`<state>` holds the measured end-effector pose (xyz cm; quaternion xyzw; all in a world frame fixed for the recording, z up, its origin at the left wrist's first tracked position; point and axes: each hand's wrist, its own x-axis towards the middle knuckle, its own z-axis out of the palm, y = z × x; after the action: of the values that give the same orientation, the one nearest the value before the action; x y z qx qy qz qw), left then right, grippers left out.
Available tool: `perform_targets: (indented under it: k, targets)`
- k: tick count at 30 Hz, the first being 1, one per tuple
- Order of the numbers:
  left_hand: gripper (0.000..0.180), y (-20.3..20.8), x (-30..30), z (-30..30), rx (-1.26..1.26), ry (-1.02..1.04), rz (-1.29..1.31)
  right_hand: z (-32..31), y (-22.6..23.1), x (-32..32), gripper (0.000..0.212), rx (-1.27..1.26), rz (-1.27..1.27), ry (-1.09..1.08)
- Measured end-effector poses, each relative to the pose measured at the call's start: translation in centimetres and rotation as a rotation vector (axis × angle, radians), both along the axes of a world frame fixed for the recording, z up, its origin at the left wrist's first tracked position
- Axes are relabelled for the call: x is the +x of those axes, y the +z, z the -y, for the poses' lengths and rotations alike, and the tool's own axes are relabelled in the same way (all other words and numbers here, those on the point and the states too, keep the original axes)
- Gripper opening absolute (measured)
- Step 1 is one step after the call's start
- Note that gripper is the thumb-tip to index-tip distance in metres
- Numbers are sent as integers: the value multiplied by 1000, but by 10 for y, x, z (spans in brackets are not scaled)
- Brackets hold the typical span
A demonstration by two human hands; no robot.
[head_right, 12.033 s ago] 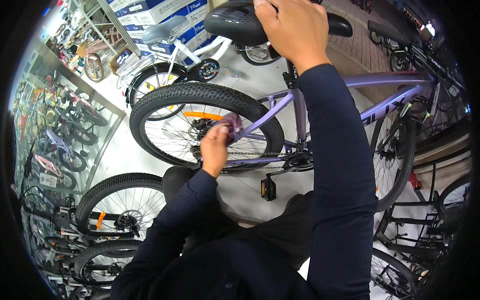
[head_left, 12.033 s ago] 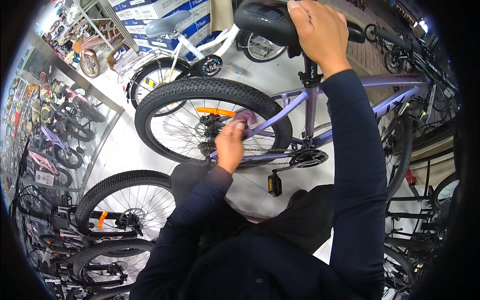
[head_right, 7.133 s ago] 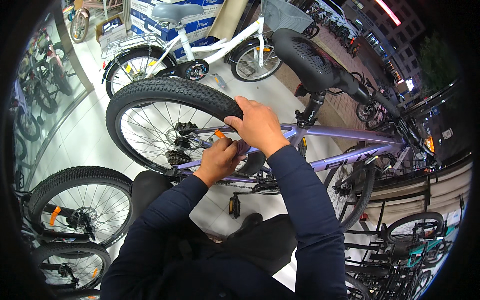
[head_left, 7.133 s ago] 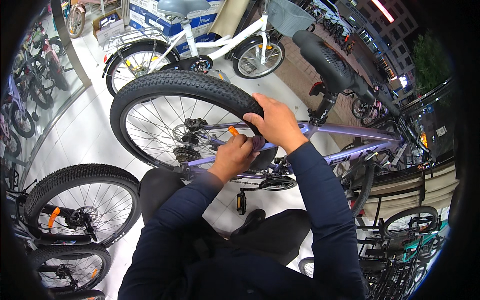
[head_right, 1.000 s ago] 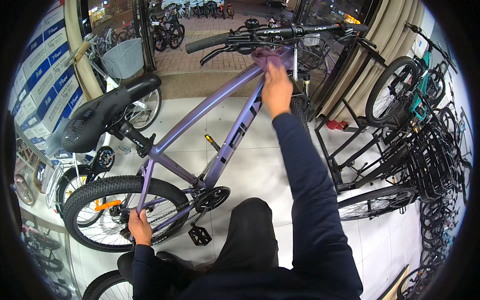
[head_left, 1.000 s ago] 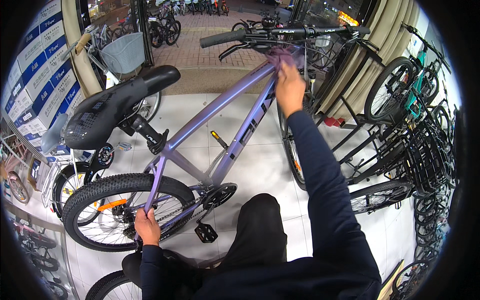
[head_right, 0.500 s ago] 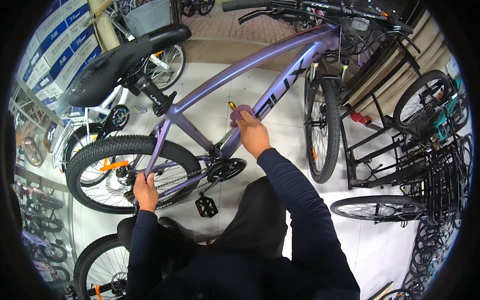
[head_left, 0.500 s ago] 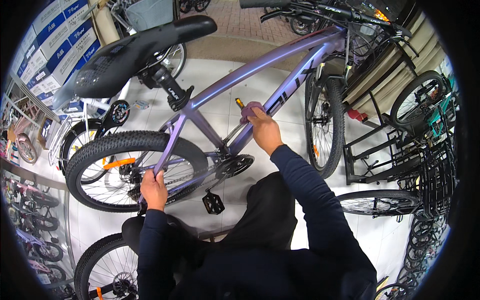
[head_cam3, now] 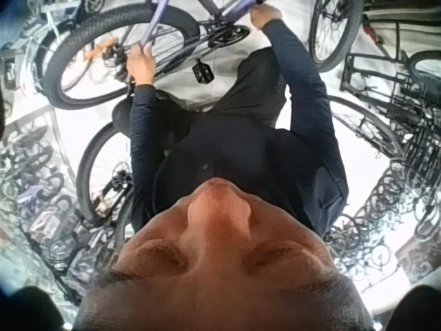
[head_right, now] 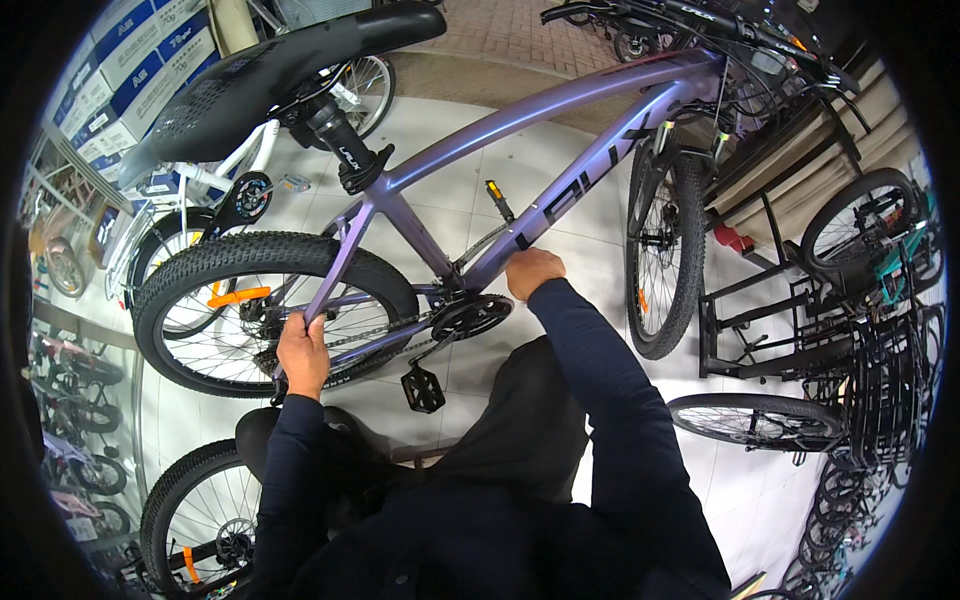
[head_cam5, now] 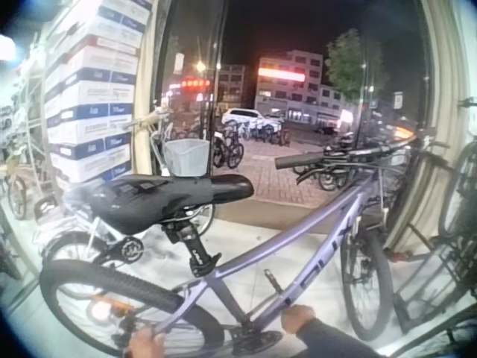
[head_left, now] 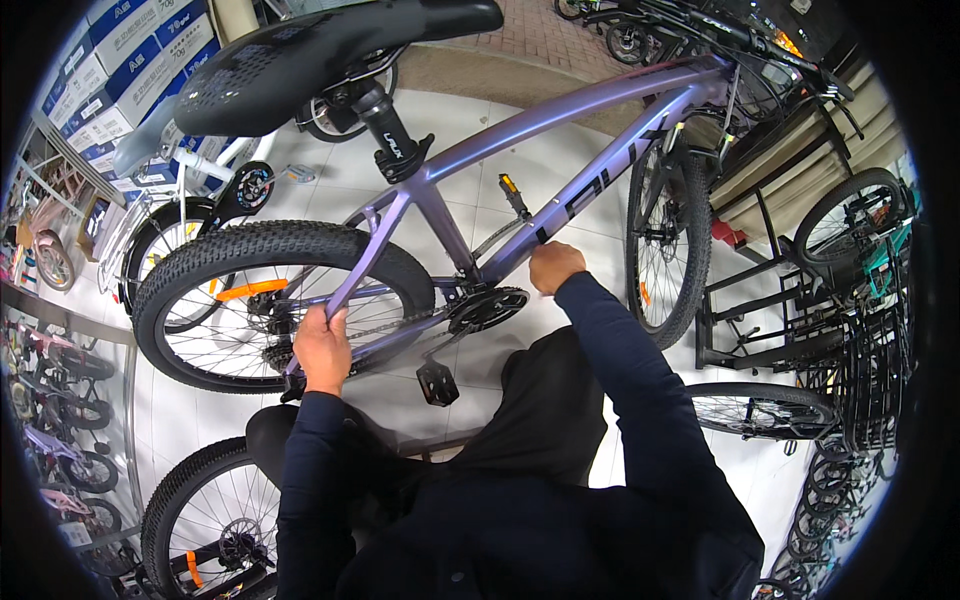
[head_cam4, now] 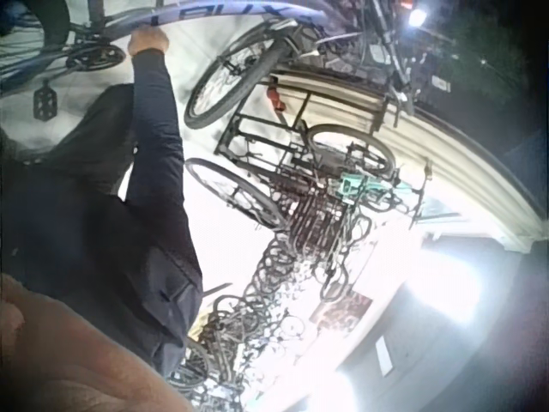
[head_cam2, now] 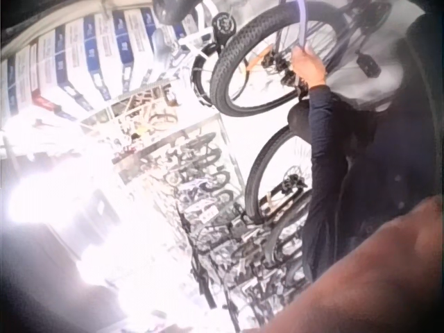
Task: The person wipes the frames, tires, and seats of two bicycles in a bicycle shop using a purple cloth. They clean the rear and front wheels, the seat, and the frame of a purple bicycle, then repeat the process on a dark gray bicycle.
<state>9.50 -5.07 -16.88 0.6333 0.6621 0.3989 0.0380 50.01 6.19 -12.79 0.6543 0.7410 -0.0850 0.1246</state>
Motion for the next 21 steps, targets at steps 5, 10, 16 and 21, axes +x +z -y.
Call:
perform_targets:
  k: [5, 10, 16, 21]
  targets:
    - [22, 1, 3, 0, -10, 16, 52, 1, -11, -27, 24, -42, -453, 279]
    - [22, 7, 3, 2, -40, 9, 49, 3, -21, -42, 23, -77, -477, 190]
    - [23, 6, 3, 1, -11, 3, 57, -8, 13, -43, 36, 101, -1067, -60]
    - [23, 6, 3, 0, -52, 21, 35, -19, -4, -79, 39, -117, -1570, -214]
